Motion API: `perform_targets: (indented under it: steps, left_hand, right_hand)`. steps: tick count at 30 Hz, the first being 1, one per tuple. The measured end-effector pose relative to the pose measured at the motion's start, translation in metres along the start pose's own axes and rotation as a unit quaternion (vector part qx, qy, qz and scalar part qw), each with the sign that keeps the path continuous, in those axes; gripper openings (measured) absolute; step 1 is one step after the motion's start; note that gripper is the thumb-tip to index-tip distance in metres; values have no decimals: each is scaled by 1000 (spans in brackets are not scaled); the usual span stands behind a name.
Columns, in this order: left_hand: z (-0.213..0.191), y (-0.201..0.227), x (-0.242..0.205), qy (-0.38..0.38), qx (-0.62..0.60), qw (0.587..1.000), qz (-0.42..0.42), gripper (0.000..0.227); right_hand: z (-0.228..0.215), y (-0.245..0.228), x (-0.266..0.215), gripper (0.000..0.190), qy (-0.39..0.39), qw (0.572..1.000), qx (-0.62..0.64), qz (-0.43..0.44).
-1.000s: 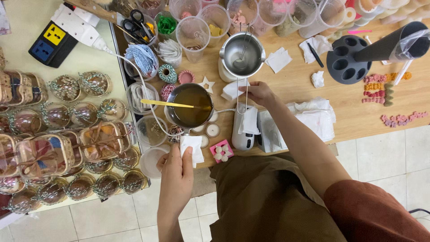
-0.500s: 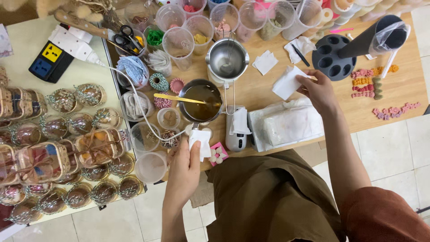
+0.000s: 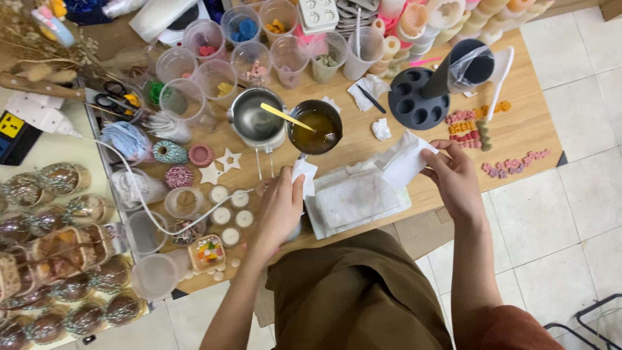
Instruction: The person wipes a spoon and a small pot with paper tissues at a workbench filled with craft molds and containers.
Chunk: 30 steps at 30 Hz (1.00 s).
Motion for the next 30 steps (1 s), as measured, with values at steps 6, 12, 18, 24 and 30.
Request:
perform_targets:
  steps: [6, 12, 18, 24, 30]
  left_hand:
    - [115, -2, 76, 2, 23, 1000, -19, 25]
    - [207, -48, 142, -12, 65, 996, -65, 29]
    - [249, -92, 152, -38, 93, 986, -135, 29]
    - [267, -117, 154, -74, 107, 971, -202, 35]
    - [266, -114, 156, -139, 136, 957, -217, 38]
  right_hand:
    - [-59, -19, 1, 14, -36, 999, 34, 23]
    - [-116, -28, 7, 16, -72, 993, 16, 95]
    - [-152, -41, 27, 15, -100, 984, -22, 148]
    - [-160, -47, 51, 14, -125, 979, -42, 158]
    - [-153, -43, 61, 16, -93, 983, -30, 157]
Point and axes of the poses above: each hand's wrist, its own x-axis towards the middle knuckle, its own z-axis out of the palm, y = z × x, the point moved 5 cm from there along x, towards the middle knuckle, and after that the axes turned 15 degrees about x, right-handed, at the moved point
